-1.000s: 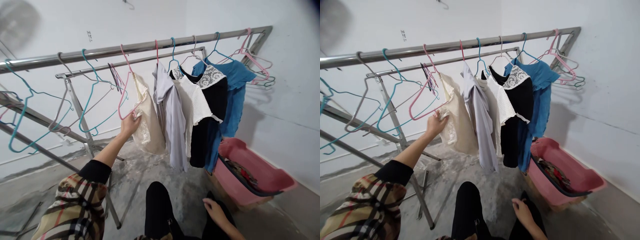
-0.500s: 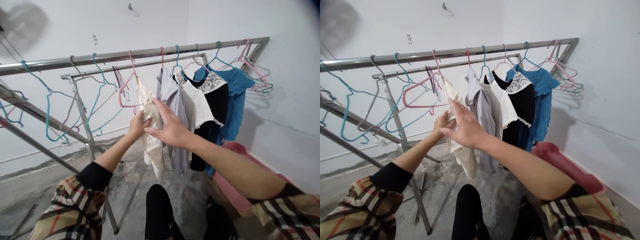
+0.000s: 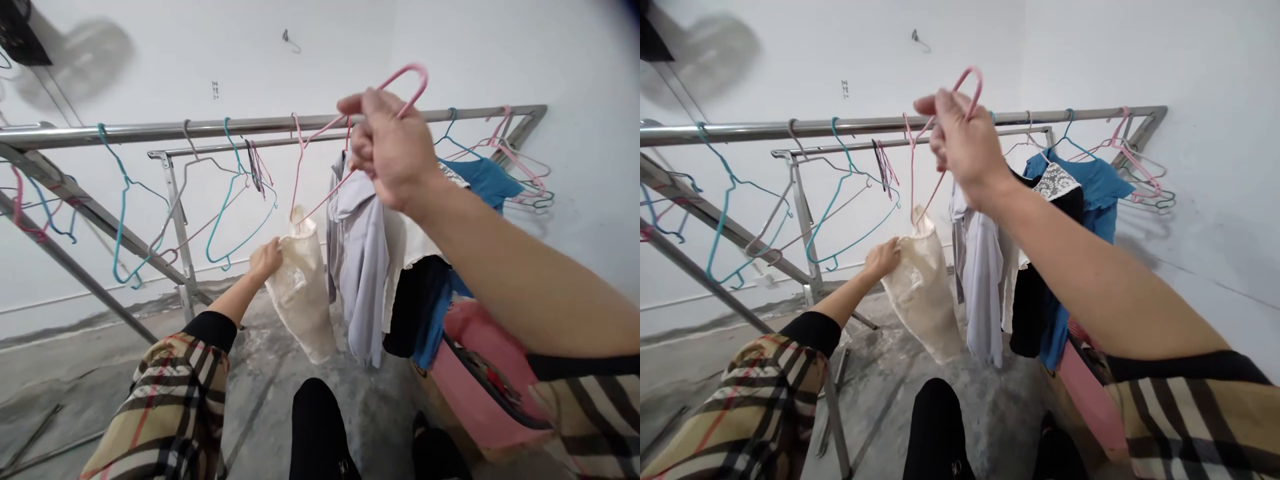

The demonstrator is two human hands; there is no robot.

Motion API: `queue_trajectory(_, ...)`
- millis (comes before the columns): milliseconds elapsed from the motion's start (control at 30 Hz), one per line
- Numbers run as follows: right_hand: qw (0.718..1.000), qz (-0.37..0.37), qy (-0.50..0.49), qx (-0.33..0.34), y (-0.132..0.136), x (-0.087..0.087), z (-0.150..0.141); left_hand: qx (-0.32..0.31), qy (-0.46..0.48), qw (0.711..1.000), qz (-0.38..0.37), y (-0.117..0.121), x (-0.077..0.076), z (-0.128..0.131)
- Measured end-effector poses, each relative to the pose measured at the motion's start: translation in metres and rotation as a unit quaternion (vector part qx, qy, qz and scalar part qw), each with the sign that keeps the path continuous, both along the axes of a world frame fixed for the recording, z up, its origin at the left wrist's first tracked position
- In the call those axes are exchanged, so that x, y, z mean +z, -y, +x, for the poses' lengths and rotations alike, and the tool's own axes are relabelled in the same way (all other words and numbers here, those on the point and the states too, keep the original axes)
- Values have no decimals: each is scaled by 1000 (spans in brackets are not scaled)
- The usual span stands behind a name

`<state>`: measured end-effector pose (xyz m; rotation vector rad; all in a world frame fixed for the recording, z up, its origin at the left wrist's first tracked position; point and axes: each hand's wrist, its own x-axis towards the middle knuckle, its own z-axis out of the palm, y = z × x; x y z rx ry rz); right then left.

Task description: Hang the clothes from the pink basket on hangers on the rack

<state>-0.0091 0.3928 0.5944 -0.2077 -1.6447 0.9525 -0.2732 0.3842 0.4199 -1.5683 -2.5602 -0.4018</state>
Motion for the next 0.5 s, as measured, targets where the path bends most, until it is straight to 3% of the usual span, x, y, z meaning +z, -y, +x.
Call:
queue_trajectory(67,999,-28,-7,-18,-8,11,8,-1,19,999,-40,4,-13,-3)
queue_trajectory(133,999,-47,-14,-21,-12,11,10,-30,34,996,-73,9,-26,7)
queue_trajectory(267,999,-49,12,2,-15,-20,10,-151,54,984,-84,25,-32,56)
queue_trajectory(400,993,-60,95,30,-16,-77,22,-269,105,957,-33,54,1,106)
queue_trajectory(500,974,-105,181,91,-8,-136,44,-372,269,885,81,81,37,135)
